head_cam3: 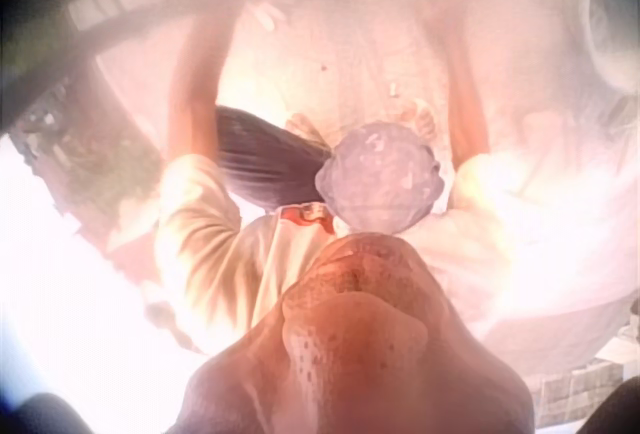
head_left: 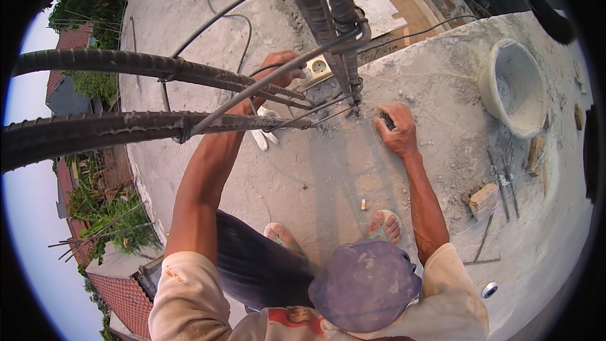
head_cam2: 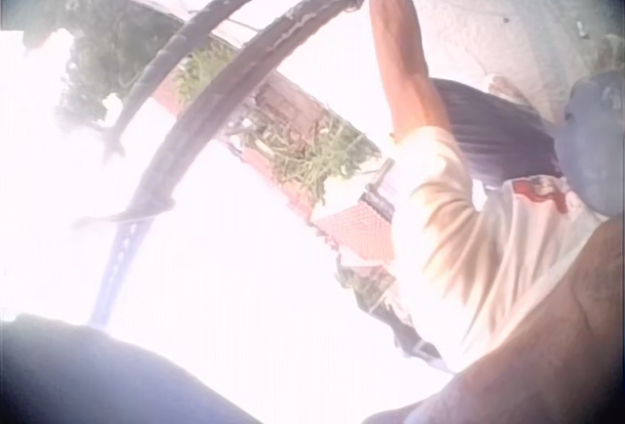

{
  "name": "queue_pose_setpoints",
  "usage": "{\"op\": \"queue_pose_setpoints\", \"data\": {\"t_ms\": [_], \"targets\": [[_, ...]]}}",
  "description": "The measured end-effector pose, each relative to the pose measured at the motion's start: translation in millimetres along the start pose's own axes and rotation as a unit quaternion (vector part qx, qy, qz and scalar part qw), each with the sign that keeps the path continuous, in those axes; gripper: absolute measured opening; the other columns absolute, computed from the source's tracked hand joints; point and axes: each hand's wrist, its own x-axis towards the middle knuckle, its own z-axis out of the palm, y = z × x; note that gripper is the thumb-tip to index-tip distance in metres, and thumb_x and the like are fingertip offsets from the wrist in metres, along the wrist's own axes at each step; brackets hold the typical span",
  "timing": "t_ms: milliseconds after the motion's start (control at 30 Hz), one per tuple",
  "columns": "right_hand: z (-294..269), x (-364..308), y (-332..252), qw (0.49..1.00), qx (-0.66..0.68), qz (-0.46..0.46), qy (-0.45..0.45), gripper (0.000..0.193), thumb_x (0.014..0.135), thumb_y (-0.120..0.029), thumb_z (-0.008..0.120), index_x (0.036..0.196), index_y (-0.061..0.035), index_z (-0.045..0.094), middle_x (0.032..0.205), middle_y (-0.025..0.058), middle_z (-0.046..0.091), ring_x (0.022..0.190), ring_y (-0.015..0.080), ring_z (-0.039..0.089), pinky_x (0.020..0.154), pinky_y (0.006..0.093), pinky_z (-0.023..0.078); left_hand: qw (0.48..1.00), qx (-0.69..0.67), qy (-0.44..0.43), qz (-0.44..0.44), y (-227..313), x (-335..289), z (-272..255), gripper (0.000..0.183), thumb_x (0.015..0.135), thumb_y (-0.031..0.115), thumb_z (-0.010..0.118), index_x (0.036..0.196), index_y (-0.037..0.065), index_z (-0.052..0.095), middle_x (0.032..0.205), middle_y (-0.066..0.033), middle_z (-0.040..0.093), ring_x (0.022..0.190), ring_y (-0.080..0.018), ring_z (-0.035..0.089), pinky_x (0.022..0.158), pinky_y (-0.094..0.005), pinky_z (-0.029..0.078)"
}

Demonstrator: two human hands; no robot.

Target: The person measures a concrete surface using a string and a roll of tape, then walks around the construction site. They handle a small white object near rebar and later pick up a black item from an orange bucket.

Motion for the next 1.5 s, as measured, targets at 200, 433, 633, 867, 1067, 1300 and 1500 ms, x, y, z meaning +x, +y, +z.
{"op": "queue_pose_setpoints", "data": {"t_ms": [200, 433, 633, 867, 1067, 1300, 1500], "targets": [[1.9, 3.6, -5.5, 0.999, -0.016, -0.031, 0.006, 0.034, 0.079, -0.01, 0.082, 0.111, -0.0072, 0.07, 0.105, 0.0119, 0.067, 0.101, 0.0345, 0.064, 0.09, 0.0432, 0.052, 0.997, -0.018, 0.02, -0.07, -5.4, -2.7, 0.0, 0.021, 0.079, 0.008, 0.081, 0.1, 0.004, 0.078, 0.09, -0.016, 0.075, 0.083, -0.027, 0.074, 0.074, -0.0381, 0.058], [1.6, -0.1, -0.2, 0.999, -0.03, -0.019, 0.009, 0.033, 0.079, -0.011, 0.082, 0.109, -0.0072, 0.069, 0.104, 0.0115, 0.067, 0.098, 0.0334, 0.064, 0.088, 0.0433, 0.052, 0.997, 0.009, -0.001, -0.076, -11.0, 10.3, -4.8, 0.027, 0.082, 0.023, 0.081, 0.097, 0.002, 0.077, 0.085, -0.0155, 0.075, 0.081, -0.0244, 0.073, 0.073, -0.0382, 0.056], [8.4, 2.2, -4.5, 0.999, -0.025, -0.024, 0.011, 0.032, 0.079, -0.011, 0.082, 0.109, -0.0078, 0.069, 0.104, 0.0106, 0.067, 0.098, 0.0326, 0.064, 0.088, 0.0431, 0.052, 0.998, -0.01, 0.0, -0.06, -11.7, -1.0, -28.3, 0.034, 0.081, 0.03, 0.084, 0.099, 0.002, 0.076, 0.083, -0.0127, 0.074, 0.08, -0.0223, 0.072, 0.072, -0.0377, 0.055], [6.2, 2.6, -5.6, 0.999, -0.029, -0.019, 0.012, 0.032, 0.079, -0.011, 0.082, 0.109, -0.008, 0.069, 0.104, 0.0105, 0.067, 0.098, 0.0321, 0.064, 0.088, 0.0432, 0.052, 0.996, -0.026, -0.01, -0.08, -9.9, -1.8, -11.3, 0.028, 0.081, 0.018, 0.083, 0.101, 0.001, 0.075, 0.086, -0.0159, 0.074, 0.083, -0.0253, 0.073, 0.074, -0.0398, 0.056], [3.2, 0.4, -1.5, 0.999, -0.039, -0.012, 0.009, 0.032, 0.079, -0.011, 0.082, 0.108, -0.0078, 0.069, 0.103, 0.0106, 0.067, 0.099, 0.0322, 0.064, 0.088, 0.0431, 0.052, 0.996, -0.032, -0.026, -0.082, 0.2, 1.5, 1.7, 0.023, 0.08, 0.009, 0.077, 0.102, 0.001, 0.074, 0.088, -0.0191, 0.074, 0.083, -0.0307, 0.073, 0.075, -0.0423, 0.057], [4.9, 2.3, -4.6, 0.999, -0.035, -0.012, 0.009, 0.032, 0.078, -0.011, 0.082, 0.107, -0.0078, 0.07, 0.103, 0.0104, 0.067, 0.098, 0.0319, 0.064, 0.088, 0.043, 0.052, 0.996, -0.05, 0.005, -0.08, 0.2, -9.3, -0.5, 0.02, 0.082, 0.007, 0.076, 0.1, -0.001, 0.074, 0.087, -0.0162, 0.075, 0.083, -0.0248, 0.073, 0.074, -0.0405, 0.057], [-1.3, 0.3, -1.4, 0.999, -0.044, -0.006, 0.015, 0.031, 0.078, -0.011, 0.082, 0.107, -0.0081, 0.07, 0.102, 0.01, 0.067, 0.098, 0.0315, 0.065, 0.087, 0.043, 0.052, 0.992, -0.102, 0.05, -0.059, -10.4, -10.6, 12.5, 0.014, 0.088, 0.003, 0.077, 0.102, 0.0, 0.074, 0.088, -0.0105, 0.076, 0.083, -0.0134, 0.071, 0.074, -0.0298, 0.059]]}}
